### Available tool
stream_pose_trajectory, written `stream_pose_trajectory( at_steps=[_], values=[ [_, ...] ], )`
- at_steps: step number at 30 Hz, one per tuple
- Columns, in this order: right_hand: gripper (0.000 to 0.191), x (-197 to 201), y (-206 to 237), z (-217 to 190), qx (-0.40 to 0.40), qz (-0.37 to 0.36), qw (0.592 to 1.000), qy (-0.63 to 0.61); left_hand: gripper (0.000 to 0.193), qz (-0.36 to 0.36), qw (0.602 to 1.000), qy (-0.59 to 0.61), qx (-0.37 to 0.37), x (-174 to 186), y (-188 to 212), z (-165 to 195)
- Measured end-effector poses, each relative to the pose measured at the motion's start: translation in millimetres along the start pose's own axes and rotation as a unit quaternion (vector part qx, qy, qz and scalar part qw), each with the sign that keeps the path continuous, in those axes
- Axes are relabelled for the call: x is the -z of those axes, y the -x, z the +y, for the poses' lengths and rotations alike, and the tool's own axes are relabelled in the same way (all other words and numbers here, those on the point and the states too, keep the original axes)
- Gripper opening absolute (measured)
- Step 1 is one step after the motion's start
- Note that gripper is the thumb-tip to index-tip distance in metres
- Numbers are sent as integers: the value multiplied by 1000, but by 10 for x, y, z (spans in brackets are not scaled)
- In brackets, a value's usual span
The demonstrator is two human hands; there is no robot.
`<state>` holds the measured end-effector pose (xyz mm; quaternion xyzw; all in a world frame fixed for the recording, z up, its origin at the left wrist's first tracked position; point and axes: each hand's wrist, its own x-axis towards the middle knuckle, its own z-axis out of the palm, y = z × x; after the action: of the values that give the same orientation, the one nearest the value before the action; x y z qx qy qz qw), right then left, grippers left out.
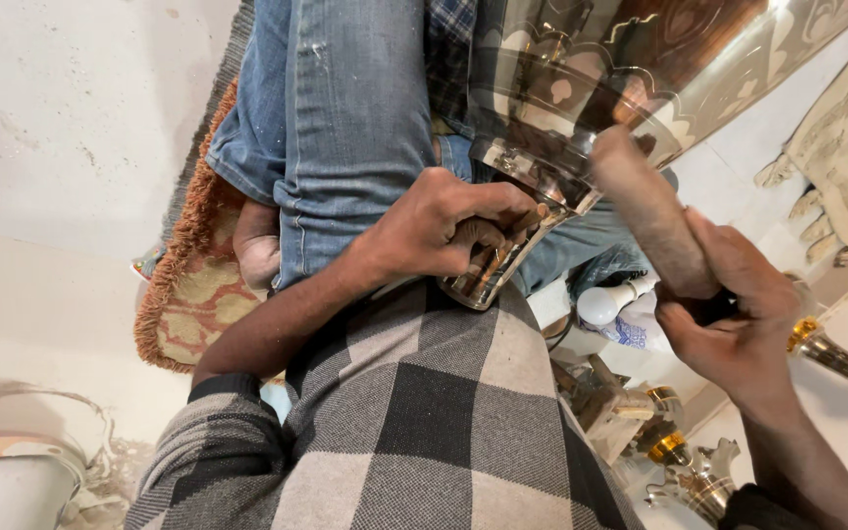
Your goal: The person sits cross-legged on the floor and repeatedly hammers a small metal piece attached to the base of a large silver trophy. They hold the trophy steady with one hand and strike the metal piece with a wooden mallet in the other.
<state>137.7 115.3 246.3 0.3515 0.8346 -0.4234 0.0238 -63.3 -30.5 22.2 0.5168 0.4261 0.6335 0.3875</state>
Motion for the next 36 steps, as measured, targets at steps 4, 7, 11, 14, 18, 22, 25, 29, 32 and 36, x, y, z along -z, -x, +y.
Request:
stream_pose_trajectory(
  at_steps=[4, 7, 11, 14, 18, 22, 25, 29, 32, 36],
  values=[
    [74, 39, 18, 46, -60, -47, 991, 113, 43, 9, 1000, -5, -9, 10, -14, 27],
    [72, 84, 23, 78, -53, -37, 997, 42, 40, 2, 1000, -19, -7, 6, -30, 20],
    [74, 96, -4, 76, -93, -74, 982, 147, 45, -9, 1000, -7, 18, 9, -19, 10],
    [74, 54, -55, 37, -33, -67, 997, 10, 46, -12, 1000, 2, 22, 15, -5, 8],
    [75, 24, -86, -66, -121, -77, 970, 195, 46, -8, 1000, 6, 16, 9, 17, -7],
    [73, 50, -43, -112, -40, -22, 999, 27, 45, 1, 1000, 20, -17, 2, 62, -39],
    [74, 111, 14, -66, -73, -63, 983, 155, 48, 1, 999, 23, -29, 5, 86, -65],
    [74, 151, 75, 60, -105, -62, 989, 83, 50, -11, 999, 36, -18, 21, 91, -66],
    [71, 144, 104, 113, -60, -72, 986, 137, 48, -10, 998, 46, -33, 48, 92, -54],
    [72, 87, 93, 84, -56, -47, 997, 11, 46, -22, 998, 46, -31, 76, 95, -68]
  ],
)
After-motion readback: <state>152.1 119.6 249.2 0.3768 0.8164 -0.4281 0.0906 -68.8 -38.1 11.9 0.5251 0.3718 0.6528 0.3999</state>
